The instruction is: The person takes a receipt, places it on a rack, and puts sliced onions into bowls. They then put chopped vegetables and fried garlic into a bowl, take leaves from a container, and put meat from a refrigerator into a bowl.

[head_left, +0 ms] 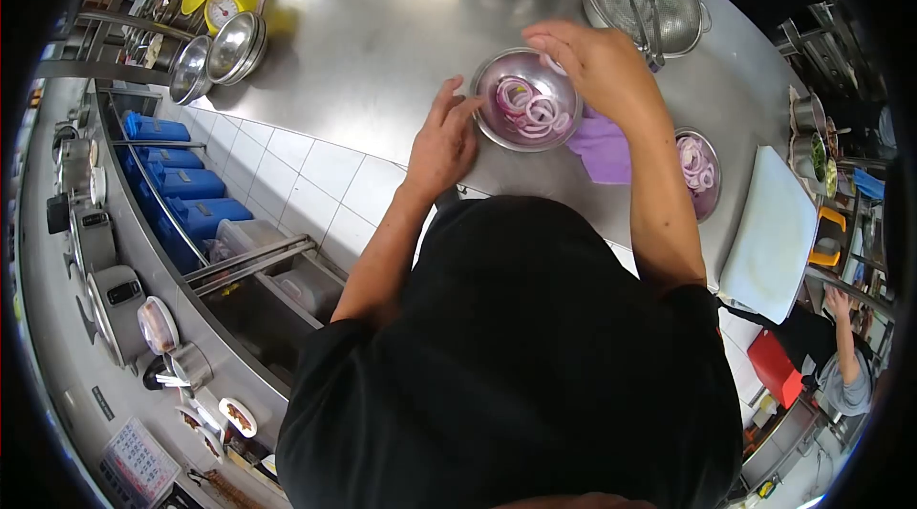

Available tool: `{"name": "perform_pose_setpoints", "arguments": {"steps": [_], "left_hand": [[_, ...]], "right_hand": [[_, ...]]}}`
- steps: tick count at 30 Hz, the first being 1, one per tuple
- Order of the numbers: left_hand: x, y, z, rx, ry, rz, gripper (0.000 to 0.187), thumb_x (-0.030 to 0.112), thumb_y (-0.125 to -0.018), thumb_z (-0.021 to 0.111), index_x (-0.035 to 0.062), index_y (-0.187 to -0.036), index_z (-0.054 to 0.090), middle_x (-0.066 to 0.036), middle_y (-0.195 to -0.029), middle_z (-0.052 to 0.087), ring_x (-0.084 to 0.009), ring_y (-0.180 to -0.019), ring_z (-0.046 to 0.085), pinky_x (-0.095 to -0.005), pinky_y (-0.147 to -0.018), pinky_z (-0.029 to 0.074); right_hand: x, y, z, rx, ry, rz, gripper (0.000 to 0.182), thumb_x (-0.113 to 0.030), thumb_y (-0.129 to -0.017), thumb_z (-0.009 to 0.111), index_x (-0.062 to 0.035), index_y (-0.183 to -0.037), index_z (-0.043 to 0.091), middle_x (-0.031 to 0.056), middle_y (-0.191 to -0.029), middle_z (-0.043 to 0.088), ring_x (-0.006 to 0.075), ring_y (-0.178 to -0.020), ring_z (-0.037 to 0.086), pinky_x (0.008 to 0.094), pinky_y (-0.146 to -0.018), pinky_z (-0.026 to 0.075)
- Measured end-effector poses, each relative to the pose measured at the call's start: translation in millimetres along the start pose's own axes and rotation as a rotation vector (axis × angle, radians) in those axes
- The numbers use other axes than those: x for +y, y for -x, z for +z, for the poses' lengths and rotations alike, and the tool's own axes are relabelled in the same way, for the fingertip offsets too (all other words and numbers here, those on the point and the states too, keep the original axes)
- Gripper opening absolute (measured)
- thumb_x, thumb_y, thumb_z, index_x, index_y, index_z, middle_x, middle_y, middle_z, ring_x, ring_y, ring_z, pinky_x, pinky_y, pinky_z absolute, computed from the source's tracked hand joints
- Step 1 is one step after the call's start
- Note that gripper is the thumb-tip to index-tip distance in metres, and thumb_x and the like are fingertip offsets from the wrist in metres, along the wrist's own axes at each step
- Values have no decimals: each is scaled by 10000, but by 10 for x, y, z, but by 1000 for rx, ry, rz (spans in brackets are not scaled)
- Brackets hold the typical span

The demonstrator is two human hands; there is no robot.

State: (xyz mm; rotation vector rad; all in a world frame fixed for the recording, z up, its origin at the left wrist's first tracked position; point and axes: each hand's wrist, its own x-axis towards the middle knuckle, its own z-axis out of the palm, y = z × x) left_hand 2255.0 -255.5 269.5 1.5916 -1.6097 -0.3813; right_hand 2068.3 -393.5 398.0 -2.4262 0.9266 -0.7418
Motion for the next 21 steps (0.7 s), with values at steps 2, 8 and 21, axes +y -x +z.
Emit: {"name": "perform_pose_setpoints", "arguments": {"steps": [2, 8, 21], "left_hand": [[12, 14, -4, 57, -13, -10, 372, 4, -769, 629, 101, -1128, 610, -159, -1300, 492, -293, -991, 601, -386, -808, 516], [154, -332, 47, -28, -292, 256, 290, 133, -770, 694, 106, -1058, 661, -89, -1121, 624, -273, -1036, 571, -408, -863, 459], [356, -894, -184, -390, -558, 76, 232, 293, -875, 567, 137, -975, 706, -105, -832, 691, -307, -756, 656, -401, -697, 523]], "right_hand": [[13, 55, -93, 89, -79, 23, 223, -260, -914, 597, -88, -1002, 709, 90, -903, 710, 234, -720, 668, 338, -684, 517], [237, 565, -693, 163, -246, 471, 201, -216, -885, 639, -55, -986, 703, 38, -782, 671, 114, -667, 577, 266, -647, 471], [663, 1788, -866, 316, -215, 748, 230, -224, -909, 633, -14, -983, 693, 10, -735, 602, 81, -691, 498, 227, -654, 423]]}}
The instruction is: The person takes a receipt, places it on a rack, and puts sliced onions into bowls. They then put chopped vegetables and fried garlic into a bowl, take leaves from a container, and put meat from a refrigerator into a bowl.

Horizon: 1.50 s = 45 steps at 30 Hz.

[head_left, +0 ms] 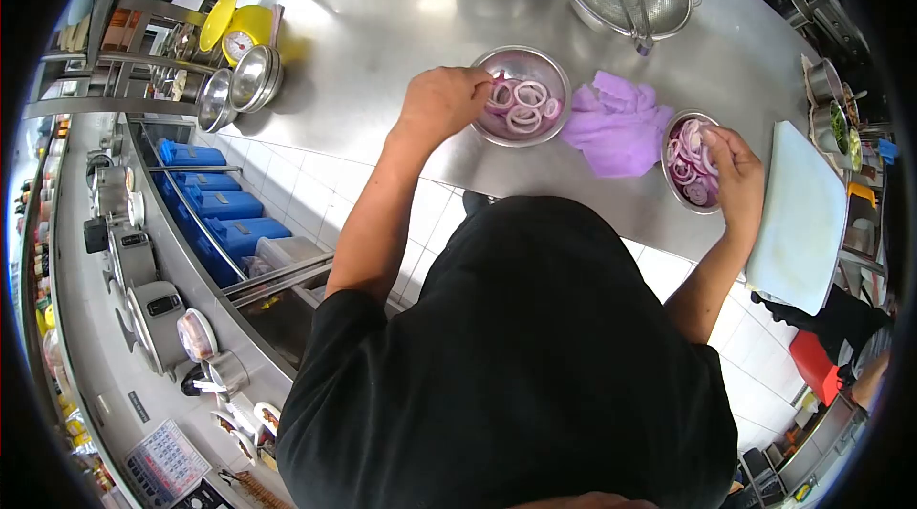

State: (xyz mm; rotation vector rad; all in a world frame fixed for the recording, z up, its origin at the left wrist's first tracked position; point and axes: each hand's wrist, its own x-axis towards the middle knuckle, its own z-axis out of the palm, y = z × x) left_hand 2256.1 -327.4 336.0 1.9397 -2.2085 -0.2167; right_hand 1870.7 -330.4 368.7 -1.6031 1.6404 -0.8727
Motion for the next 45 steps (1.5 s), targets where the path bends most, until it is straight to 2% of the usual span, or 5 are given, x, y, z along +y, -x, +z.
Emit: {"name": "perform_pose_setpoints", "arguments": {"steps": [16, 21, 25, 30, 45], "left_hand": [[1586, -615, -308, 296, 484, 807, 293, 270, -914, 539, 93, -1113, 661, -91, -1032, 688, -314, -922, 640, -420, -803, 510], [831, -607, -325, -152, -52, 372, 250, 262, -899, 546, 125, -1074, 662, -108, -1007, 686, -307, -926, 644, -398, -792, 517], [60, -241, 565, -133, -357, 166, 180, 161, -826, 545, 144, -977, 642, -91, -902, 682, -286, -896, 657, -410, -777, 525], [-46, -195, 375, -95, -92, 139, 183, 156, -798, 564, 117, -967, 622, -102, -890, 680, -294, -867, 654, -411, -746, 522], [-133, -180, 206, -116, 175, 205, 235, 147, -823, 617, 69, -1044, 600, -165, -865, 683, -330, -803, 662, -406, -726, 520]], "right_hand": [[-42, 67, -263, 189, 41, 80, 289, -261, -934, 589, -17, -1062, 676, 59, -810, 659, 110, -730, 587, 240, -663, 465], [339, 179, -348, 105, -25, 139, 359, -300, -939, 575, -86, -1221, 640, 79, -1006, 689, 120, -829, 656, 249, -615, 496], [691, 329, -422, 175, 147, 119, 387, -320, -952, 540, -99, -1262, 611, 75, -1093, 674, 140, -860, 630, 272, -632, 492], [824, 489, -485, 196, 251, 196, 371, -301, -947, 564, -80, -1241, 613, 176, -1144, 654, 256, -1000, 632, 330, -884, 463], [1175, 782, -81, 40, 32, -35, 393, 1, -843, 621, -90, -1224, 583, 98, -1064, 644, 183, -951, 616, 300, -815, 489]]}}
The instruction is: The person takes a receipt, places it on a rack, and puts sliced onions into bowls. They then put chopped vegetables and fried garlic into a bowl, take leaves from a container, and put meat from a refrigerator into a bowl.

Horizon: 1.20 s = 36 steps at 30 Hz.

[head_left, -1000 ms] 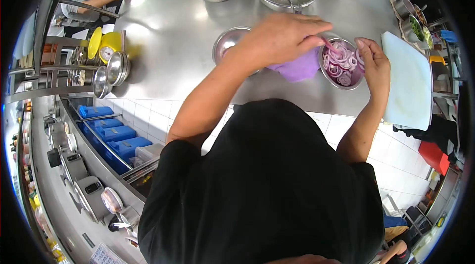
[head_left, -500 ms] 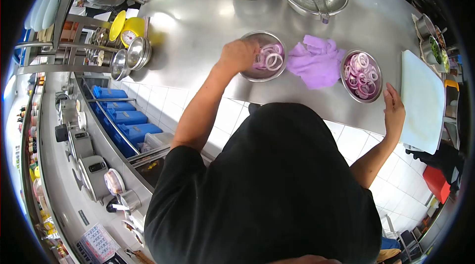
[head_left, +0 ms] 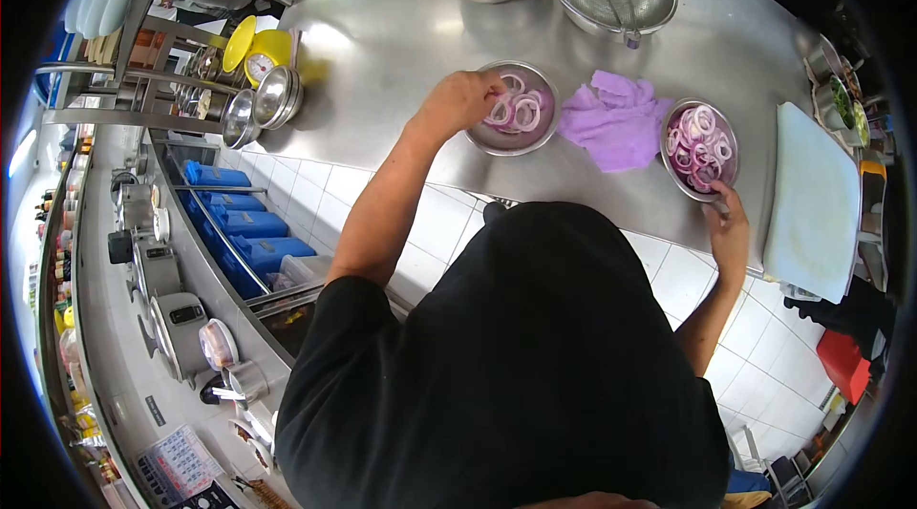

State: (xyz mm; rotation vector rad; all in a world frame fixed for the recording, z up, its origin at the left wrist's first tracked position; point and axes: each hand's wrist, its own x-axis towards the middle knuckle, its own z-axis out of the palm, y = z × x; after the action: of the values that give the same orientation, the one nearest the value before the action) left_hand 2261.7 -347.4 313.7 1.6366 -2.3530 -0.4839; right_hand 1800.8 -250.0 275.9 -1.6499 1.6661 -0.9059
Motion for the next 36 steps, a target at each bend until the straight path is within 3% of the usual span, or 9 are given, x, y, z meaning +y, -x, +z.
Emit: {"name": "perform_pose_setpoints", "arguments": {"steps": [5, 7, 10, 14, 22, 26, 28, 32, 36], "left_hand": [[22, -7, 88, 43, -53, -59, 207, 191, -830, 573, 100, -1012, 610, -147, -796, 677, -354, -785, 648, -449, -720, 513], [-100, -55, 157, -35, -197, 14, 223, 243, -865, 537, 127, -1040, 614, -132, -903, 684, -361, -789, 648, -464, -708, 518], [-259, -64, 374, 132, -194, 175, 277, 308, -901, 508, 194, -1140, 589, -100, -1067, 658, -385, -798, 646, -501, -685, 519], [-66, -66, 247, 150, -338, 126, 207, 256, -832, 571, 89, -954, 559, -206, -623, 624, -414, -571, 622, -510, -537, 505], [127, -16, 73, -73, -369, 67, 269, 292, -730, 612, 109, -927, 631, -177, -726, 665, -359, -704, 663, -504, -665, 529], [-14, 26, 99, -85, -325, 44, 317, 345, -735, 616, 150, -979, 674, -163, -827, 682, -351, -810, 662, -476, -716, 535], [11, 101, 44, -20, -248, 49, 331, 348, -753, 626, 128, -997, 672, -166, -885, 678, -355, -866, 649, -456, -755, 530], [-143, 209, 12, 283, -207, 61, 400, 325, -797, 655, 79, -1112, 632, -175, -1010, 659, -368, -979, 615, -433, -842, 505], [-396, 402, 303, 400, 4, -257, 575, 287, -822, 676, 50, -1310, 488, -221, -1062, 637, -383, -1007, 604, -437, -866, 491]], "right_hand": [[197, -10, 279, 208, -33, 7, 248, -8, -804, 655, -75, -1040, 624, 65, -995, 638, 201, -879, 611, 308, -787, 485], [297, 56, 291, 255, 187, -183, 257, -10, -778, 649, -85, -1023, 629, 76, -967, 641, 209, -841, 618, 318, -777, 489], [222, 309, 177, 274, 57, -76, 240, -4, -723, 638, -82, -951, 644, 81, -966, 644, 235, -947, 624, 344, -865, 477], [-460, 553, -394, 364, 66, -133, 288, -79, -669, 755, -82, -929, 629, 89, -916, 649, 301, -908, 631, 363, -816, 496], [-1678, 1222, -2052, 715, 432, -388, 331, -247, -693, 772, -33, -894, 618, 59, -825, 639, 220, -758, 633, 326, -699, 485], [-2248, 1146, -2912, 948, 571, -362, 369, -248, -757, 737, 4, -984, 591, 64, -869, 649, 149, -879, 644, 270, -712, 483], [-2572, 897, -3341, 955, 349, -275, 398, -289, -814, 696, -2, -1067, 584, 91, -902, 658, 180, -932, 654, 300, -747, 495], [-3069, 176, -4112, 1038, 869, -214, 578, -540, -855, 606, -41, -1146, 589, 151, -934, 689, 240, -947, 662, 338, -809, 484], [-3128, -726, -4522, 1039, 1054, -51, 788, -734, -815, 489, -50, -1191, 596, 233, -1011, 663, 387, -984, 638, 421, -873, 463]]}}
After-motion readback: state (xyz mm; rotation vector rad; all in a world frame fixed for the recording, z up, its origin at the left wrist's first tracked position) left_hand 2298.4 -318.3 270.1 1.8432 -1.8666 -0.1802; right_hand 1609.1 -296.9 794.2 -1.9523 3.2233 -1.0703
